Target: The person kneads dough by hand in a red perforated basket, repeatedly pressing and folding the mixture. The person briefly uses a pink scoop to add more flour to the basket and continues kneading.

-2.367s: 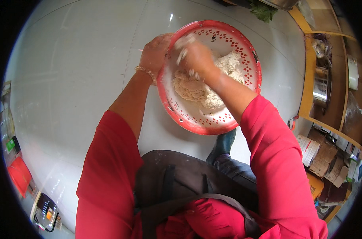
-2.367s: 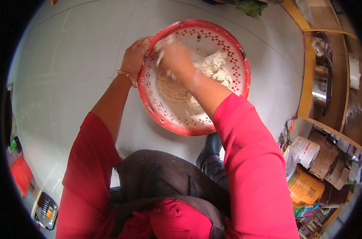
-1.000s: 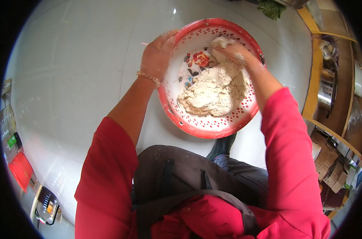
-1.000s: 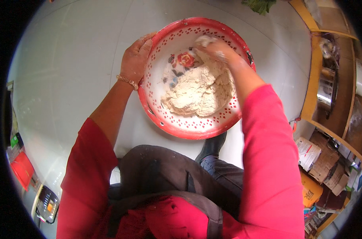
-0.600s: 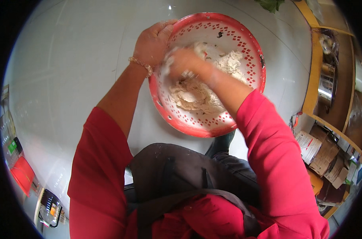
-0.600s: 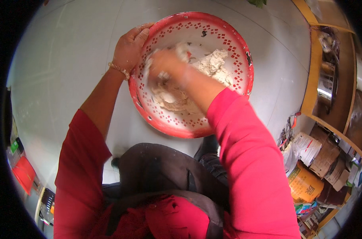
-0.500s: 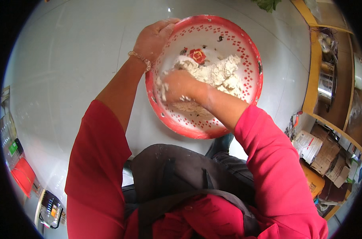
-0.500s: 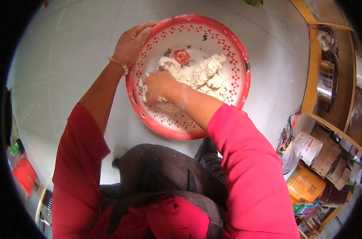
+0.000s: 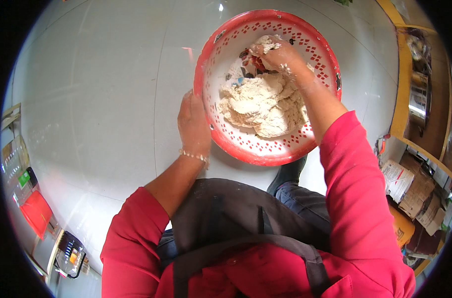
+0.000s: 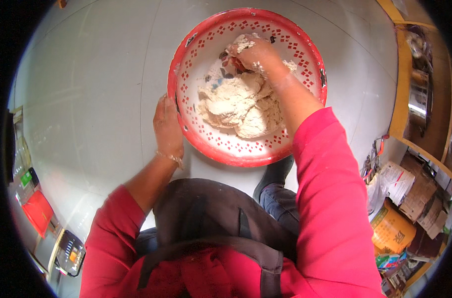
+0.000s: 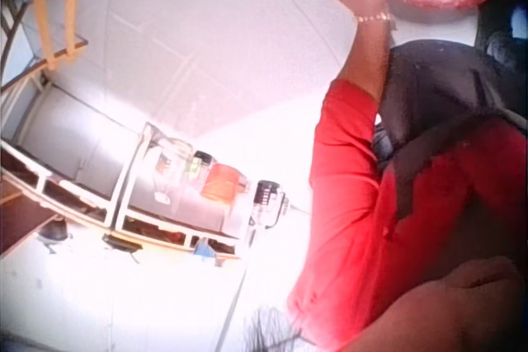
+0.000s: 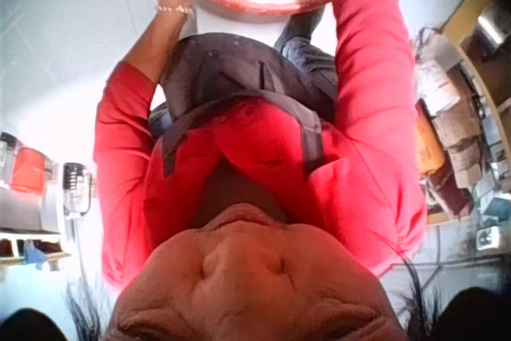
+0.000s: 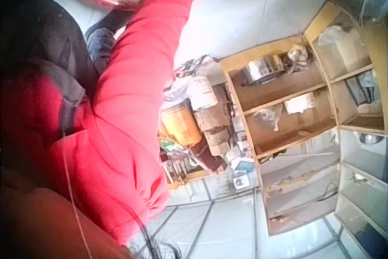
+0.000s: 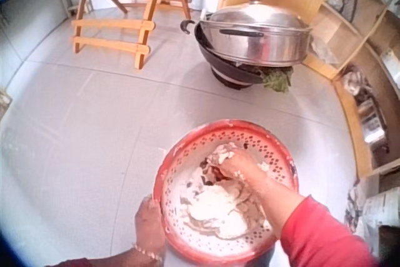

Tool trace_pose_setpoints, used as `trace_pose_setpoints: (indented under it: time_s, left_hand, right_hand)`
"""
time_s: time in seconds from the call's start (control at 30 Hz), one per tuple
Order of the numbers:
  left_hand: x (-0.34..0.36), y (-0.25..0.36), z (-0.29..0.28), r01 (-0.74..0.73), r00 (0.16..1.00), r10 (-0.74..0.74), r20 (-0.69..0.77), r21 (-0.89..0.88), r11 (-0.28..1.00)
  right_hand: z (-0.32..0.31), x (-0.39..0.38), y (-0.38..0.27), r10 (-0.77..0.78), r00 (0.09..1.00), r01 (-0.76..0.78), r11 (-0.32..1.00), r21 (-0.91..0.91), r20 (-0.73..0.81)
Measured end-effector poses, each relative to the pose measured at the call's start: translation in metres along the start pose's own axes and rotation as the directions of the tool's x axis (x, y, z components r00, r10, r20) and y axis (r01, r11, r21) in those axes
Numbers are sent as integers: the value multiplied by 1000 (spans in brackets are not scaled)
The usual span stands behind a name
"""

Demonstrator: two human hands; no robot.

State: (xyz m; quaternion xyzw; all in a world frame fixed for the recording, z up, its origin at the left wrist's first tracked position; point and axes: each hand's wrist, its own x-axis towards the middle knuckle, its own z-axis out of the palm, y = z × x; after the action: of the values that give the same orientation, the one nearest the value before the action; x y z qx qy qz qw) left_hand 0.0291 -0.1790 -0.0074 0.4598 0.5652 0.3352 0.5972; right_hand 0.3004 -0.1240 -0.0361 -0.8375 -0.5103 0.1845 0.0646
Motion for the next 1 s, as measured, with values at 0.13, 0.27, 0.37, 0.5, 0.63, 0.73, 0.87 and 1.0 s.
trace_pose_setpoints:
  time_s: [0.13, 0.27, 0.37, 0.5, 0.63, 0.73, 0.87, 1.0]
  left_hand:
    - [64, 29, 2, -232, 973, 220, 72, 302, 925]
    - [134, 61, 16, -291, 956, 274, 102, 269, 918]
    - [158, 79, 18, -148, 974, 121, 194, 134, 980]
    - [176, 86, 20, -262, 932, 199, 304, 184, 947]
    - [168, 70, 24, -301, 925, 246, 288, 165, 939]
    - [146, 59, 18, -284, 929, 239, 284, 126, 951]
    - [136, 64, 14, -284, 933, 221, 284, 205, 937]
    - [144, 65, 15, -335, 920, 267, 287, 222, 916]
  right_hand:
    - [27, 26, -42, -481, 851, 474, 876, 87, 210]
    - [20, 37, -102, -462, 691, 414, 883, 219, 556]
    - [-4, 5, -122, -467, 493, 510, 839, 191, 734]
    - [-8, -56, -127, -545, 438, 718, 691, 87, 715]
    - [21, -50, -114, -435, 405, 695, 718, 38, 804]
    - [39, -16, -95, -580, 494, 480, 803, 353, 647]
    - [23, 44, -41, -674, 663, 712, 702, 3, 325]
    - [-3, 33, 43, -294, 947, 306, 948, -89, 126]
